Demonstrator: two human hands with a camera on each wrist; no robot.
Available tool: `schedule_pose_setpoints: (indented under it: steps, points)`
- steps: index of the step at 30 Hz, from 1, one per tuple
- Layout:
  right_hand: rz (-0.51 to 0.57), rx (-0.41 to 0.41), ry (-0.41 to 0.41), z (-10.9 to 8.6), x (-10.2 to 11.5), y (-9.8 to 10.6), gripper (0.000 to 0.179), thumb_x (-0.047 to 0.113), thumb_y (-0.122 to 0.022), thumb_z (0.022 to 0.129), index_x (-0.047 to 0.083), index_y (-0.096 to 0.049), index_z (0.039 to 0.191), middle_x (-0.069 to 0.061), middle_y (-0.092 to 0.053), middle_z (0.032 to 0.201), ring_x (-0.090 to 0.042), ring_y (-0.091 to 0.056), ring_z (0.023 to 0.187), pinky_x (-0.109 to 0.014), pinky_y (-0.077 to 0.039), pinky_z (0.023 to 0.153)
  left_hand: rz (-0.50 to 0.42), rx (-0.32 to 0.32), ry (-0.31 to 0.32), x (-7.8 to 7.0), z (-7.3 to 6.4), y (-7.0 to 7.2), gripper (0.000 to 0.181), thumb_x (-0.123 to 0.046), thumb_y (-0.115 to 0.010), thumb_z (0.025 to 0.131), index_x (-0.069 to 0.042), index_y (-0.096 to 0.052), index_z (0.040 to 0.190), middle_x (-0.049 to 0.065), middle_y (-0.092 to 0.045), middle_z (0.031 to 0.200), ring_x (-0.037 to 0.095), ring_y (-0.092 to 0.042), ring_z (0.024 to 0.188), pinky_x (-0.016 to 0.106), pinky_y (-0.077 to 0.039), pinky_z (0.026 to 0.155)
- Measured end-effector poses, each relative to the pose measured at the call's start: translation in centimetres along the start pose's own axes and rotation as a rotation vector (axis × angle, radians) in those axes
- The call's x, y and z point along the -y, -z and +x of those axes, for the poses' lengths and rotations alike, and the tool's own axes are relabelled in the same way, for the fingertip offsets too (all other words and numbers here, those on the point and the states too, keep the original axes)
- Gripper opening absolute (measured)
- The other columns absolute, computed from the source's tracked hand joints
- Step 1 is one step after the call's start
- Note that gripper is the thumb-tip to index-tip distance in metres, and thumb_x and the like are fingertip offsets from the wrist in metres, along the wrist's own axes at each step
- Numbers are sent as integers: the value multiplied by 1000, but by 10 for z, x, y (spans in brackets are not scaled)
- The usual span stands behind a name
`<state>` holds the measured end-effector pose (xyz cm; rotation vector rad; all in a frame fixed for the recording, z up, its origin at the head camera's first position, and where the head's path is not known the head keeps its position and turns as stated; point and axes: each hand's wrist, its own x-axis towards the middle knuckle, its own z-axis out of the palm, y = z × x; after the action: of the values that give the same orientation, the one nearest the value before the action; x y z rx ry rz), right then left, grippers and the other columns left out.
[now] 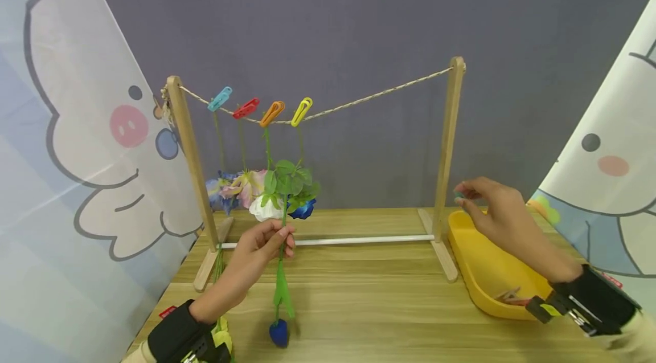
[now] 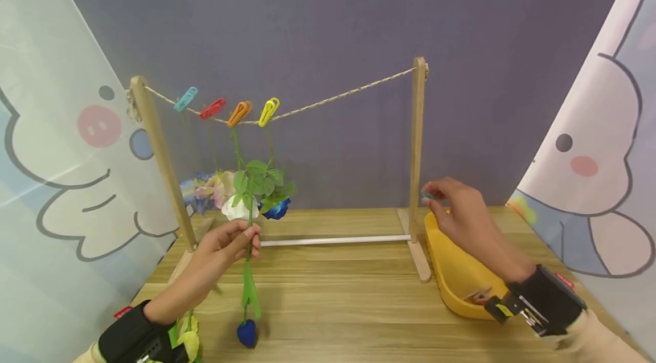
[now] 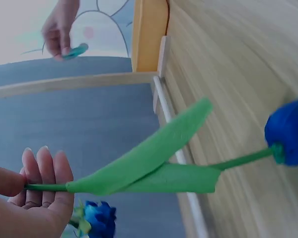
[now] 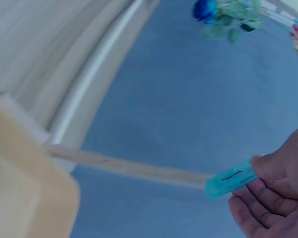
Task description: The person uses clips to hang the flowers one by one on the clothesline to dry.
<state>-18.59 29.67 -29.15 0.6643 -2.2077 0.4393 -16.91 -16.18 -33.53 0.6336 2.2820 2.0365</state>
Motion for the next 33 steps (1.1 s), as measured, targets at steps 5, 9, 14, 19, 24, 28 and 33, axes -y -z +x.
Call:
schedule_pose_setpoints:
  steps: [5,9,14,19,24,28,33]
  points:
    - [53,-34,29,26,20,4,25,-7,-79,85,4,-68,105,-4,-70,95,-23,-67,86,-13,-45,79,10,18,-165,-2,18,-14,24,-16,-53,109,2,-63,122,18,-67,100,28,-69,86,40,-61,81]
    - [90,-71,96,50,35,3,25,-8,-78,86,3,-66,104,-4,-69,96,-21,-66,89,-18,-45,81,16,8,-251,-5,39,-29,20,-11,-53,109,2,-64,120,27,-65,101,29,-68,85,41,-61,80]
    - [138,-121,165,81,51,3,23,-5,-80,86,4,-69,104,-4,-70,96,-18,-64,88,-18,-44,82,36,-6,-314,-12,67,-45,18,-8,-52,109,1,-65,118,22,-66,99,34,-68,86,39,-61,80]
    - [182,-182,188,111,68,5,18,1,-81,87,6,-72,102,-3,-73,95,-20,-68,88,-19,-46,82,6,-14,-375,-21,90,-56,20,-7,-50,109,4,-64,119,22,-66,100,36,-67,87,44,-61,82]
    - [322,-182,172,146,89,4,11,3,-79,91,3,-73,100,-2,-73,93,-14,-69,86,-19,-51,86,-20,-51,-411,-25,105,-64,21,-8,-49,110,3,-64,119,30,-65,101,36,-68,86,43,-61,83]
    - [421,-166,122,176,108,1,9,4,-75,94,0,-71,101,-2,-73,93,-10,-69,85,-25,-55,89,-60,-74,-444,-27,113,-70,22,-7,-47,110,5,-63,119,30,-65,101,43,-67,87,42,-61,84]
    - [513,-166,52,208,119,-7,9,2,-72,96,-2,-71,104,-9,-72,97,-17,-70,86,-29,-56,88,-85,-82,-443,-31,122,-74,23,-7,-45,111,5,-62,120,27,-66,102,41,-67,88,47,-60,86]
